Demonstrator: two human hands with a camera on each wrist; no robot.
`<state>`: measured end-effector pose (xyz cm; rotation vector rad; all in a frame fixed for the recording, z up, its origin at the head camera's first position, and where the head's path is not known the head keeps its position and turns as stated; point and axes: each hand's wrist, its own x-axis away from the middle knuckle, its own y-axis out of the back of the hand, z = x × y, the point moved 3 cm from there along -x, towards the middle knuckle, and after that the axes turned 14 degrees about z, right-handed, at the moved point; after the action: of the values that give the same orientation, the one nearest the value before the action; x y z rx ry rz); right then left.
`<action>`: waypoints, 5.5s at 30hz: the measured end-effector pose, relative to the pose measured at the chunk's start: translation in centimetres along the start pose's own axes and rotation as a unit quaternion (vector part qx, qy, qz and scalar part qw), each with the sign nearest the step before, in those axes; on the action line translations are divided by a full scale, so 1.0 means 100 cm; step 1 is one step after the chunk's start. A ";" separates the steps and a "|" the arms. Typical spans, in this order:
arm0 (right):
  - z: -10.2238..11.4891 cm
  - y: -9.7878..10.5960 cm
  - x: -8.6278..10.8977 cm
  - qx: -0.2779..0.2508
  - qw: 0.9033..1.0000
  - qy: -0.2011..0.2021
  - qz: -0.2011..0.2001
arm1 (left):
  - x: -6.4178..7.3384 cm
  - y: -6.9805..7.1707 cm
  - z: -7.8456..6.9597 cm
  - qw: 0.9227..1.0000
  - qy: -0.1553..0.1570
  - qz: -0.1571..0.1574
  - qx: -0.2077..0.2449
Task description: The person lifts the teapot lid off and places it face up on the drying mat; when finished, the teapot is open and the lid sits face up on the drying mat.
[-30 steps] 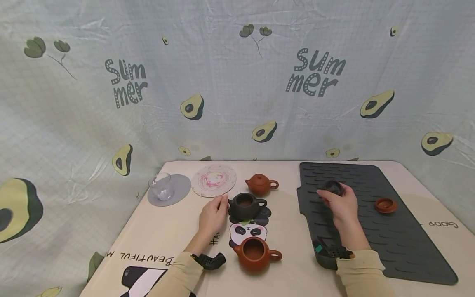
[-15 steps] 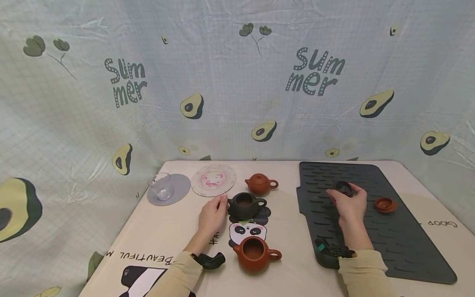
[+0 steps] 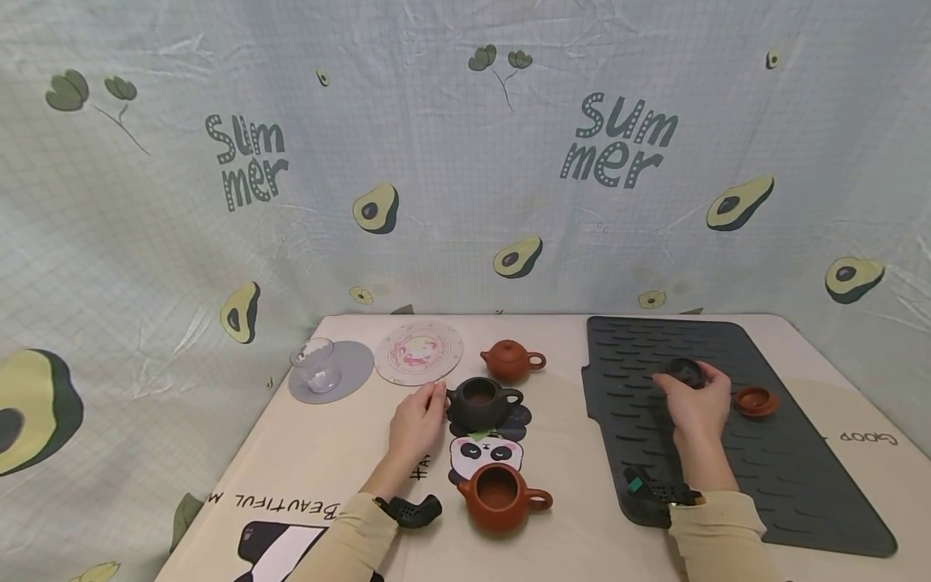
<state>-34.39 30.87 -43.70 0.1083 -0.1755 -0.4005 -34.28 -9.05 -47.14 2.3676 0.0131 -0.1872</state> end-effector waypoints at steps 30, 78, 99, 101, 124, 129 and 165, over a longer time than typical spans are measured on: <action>-0.011 0.015 -0.002 0.239 0.971 0.017 -0.023 | 0.000 0.001 -0.001 1.000 0.005 0.004 0.005; -0.012 0.015 -0.002 0.344 0.939 0.005 0.019 | -0.002 -0.001 0.003 1.000 -0.014 -0.006 -0.013; 0.052 -0.040 0.050 0.269 0.931 0.243 0.036 | 0.001 0.007 0.003 0.998 -0.017 -0.041 0.048; 0.059 -0.050 0.059 0.272 0.923 0.268 0.057 | 0.001 0.008 0.003 0.998 -0.017 -0.043 0.050; 0.079 -0.101 0.088 0.334 0.876 0.298 0.178 | -0.018 0.004 -0.003 0.999 -0.033 -0.001 -0.006; 0.078 -0.110 0.090 0.340 0.871 0.300 0.188 | -0.023 0.004 -0.005 0.999 -0.043 0.003 -0.009; 0.056 -0.193 0.028 0.426 0.836 0.225 0.261 | -0.075 -0.012 -0.038 0.984 -0.055 0.168 0.027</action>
<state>-40.25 11.74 -40.46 1.0111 0.1007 0.2887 -41.26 -5.21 -44.18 2.3682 -0.4475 -0.1550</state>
